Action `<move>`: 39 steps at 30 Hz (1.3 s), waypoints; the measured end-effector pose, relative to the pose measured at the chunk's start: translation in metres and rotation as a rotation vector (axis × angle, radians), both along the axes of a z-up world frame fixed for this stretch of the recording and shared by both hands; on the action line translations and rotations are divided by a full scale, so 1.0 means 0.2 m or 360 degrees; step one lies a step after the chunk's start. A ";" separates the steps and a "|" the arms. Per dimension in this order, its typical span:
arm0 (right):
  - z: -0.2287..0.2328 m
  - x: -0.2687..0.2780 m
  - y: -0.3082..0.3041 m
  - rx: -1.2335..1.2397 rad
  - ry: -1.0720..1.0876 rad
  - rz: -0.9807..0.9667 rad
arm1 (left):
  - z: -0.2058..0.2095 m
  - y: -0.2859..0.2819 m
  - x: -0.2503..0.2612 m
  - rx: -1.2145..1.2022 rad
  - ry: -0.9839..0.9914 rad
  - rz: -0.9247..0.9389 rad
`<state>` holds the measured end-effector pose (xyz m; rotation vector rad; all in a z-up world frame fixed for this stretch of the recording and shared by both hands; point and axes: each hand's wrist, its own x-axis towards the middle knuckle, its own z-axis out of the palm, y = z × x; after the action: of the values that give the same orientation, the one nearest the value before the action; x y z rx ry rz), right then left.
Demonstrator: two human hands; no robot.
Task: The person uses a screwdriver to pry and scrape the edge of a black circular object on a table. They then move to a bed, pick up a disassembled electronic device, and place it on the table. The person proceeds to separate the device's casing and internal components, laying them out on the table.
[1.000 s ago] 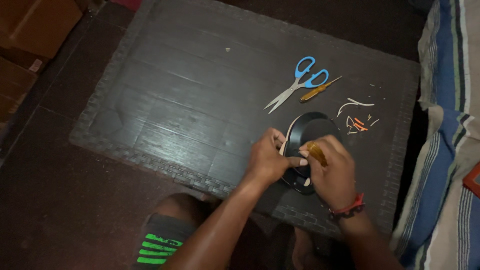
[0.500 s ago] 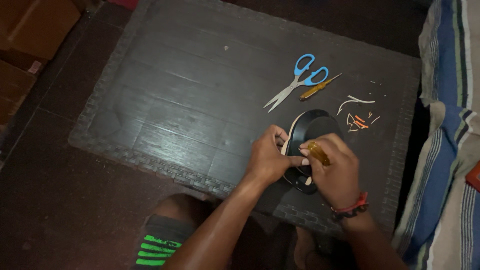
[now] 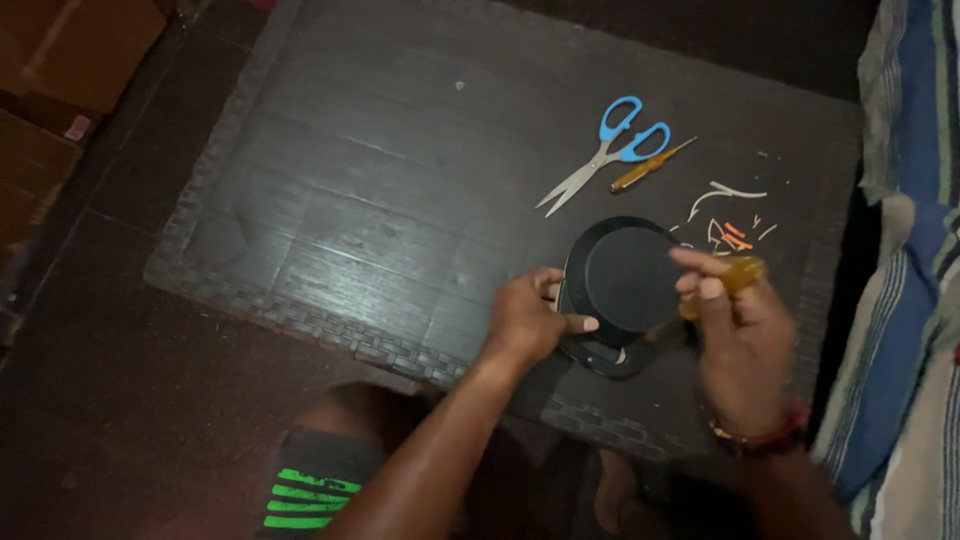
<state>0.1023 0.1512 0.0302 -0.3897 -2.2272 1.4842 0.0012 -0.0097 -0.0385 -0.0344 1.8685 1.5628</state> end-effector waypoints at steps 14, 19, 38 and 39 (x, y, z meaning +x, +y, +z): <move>0.13 0.02 -0.16 0.0462 0.0156 0.0069 | -0.01 -0.02 0.00 0.0261 -0.0262 0.0062; 0.13 0.01 -0.14 0.0589 0.0136 0.0060 | 0.05 -0.03 0.00 0.0091 -0.0337 0.0054; 0.08 0.01 -0.13 0.0298 0.0158 0.0114 | 0.00 -0.02 -0.01 0.0080 -0.0319 0.0017; 0.08 0.01 -0.13 0.0334 0.0136 0.0115 | 0.00 -0.03 0.00 0.0071 -0.0327 0.0017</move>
<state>0.1039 0.1249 0.0456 -0.1781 -2.3206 1.2604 0.0009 -0.0149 -0.0390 -0.1782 1.6759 1.5460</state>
